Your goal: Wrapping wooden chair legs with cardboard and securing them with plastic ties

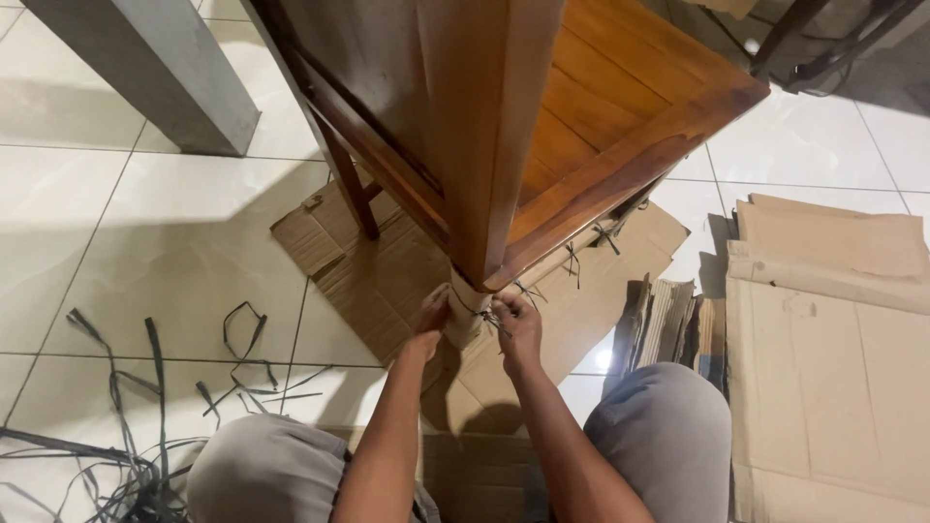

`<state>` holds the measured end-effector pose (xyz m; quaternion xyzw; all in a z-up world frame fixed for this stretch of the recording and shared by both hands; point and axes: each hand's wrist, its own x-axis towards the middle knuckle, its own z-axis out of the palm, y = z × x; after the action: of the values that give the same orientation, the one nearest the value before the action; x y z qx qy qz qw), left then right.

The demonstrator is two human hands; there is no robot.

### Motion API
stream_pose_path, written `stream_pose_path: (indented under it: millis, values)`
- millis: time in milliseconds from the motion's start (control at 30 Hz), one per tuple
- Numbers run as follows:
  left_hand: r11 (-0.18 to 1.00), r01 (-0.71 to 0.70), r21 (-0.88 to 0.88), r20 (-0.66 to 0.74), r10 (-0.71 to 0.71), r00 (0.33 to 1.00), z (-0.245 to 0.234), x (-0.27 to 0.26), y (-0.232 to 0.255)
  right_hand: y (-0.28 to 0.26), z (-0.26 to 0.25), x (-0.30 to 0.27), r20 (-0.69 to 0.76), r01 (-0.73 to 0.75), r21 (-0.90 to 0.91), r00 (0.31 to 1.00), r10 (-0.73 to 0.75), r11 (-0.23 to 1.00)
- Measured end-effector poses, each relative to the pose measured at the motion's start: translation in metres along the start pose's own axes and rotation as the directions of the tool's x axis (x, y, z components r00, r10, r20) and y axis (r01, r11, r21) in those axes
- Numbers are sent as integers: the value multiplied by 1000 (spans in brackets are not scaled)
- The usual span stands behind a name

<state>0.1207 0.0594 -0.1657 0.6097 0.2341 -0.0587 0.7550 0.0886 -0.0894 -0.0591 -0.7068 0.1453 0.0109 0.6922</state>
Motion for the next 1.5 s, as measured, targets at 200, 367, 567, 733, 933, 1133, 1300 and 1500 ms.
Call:
stream_pose_path:
  millis: [200,367,567,733,933,1133,1300,1500]
  values:
    - [997,37,75,43,-40,998,-3,-4,22,-13,7,5,30,-31,22,999,30,999]
    - [957,123,-263,30,-120,992,6,-21,45,-9,1,7,101,-37,37,994,33,999]
    - [889,7,-458,23,4,1000,6,-3,21,-2,0,8,73,-30,-12,997,31,999]
    - [845,-117,-522,-185,22,983,5,-20,28,1,-5,7,24,-41,-127,999,45,991]
    - [890,-228,-395,-351,83,933,1,-60,27,8,-12,1,13,-83,-174,996,86,981]
    - [983,-57,-174,-397,-17,918,4,-90,9,-4,-15,-23,24,-81,-208,996,88,975]
    - [971,107,212,-584,38,811,1,-100,-13,6,-21,-31,-3,-175,-164,984,176,971]
    - [961,68,269,-503,80,861,22,-126,-13,14,-23,-46,9,-187,-123,982,189,975]
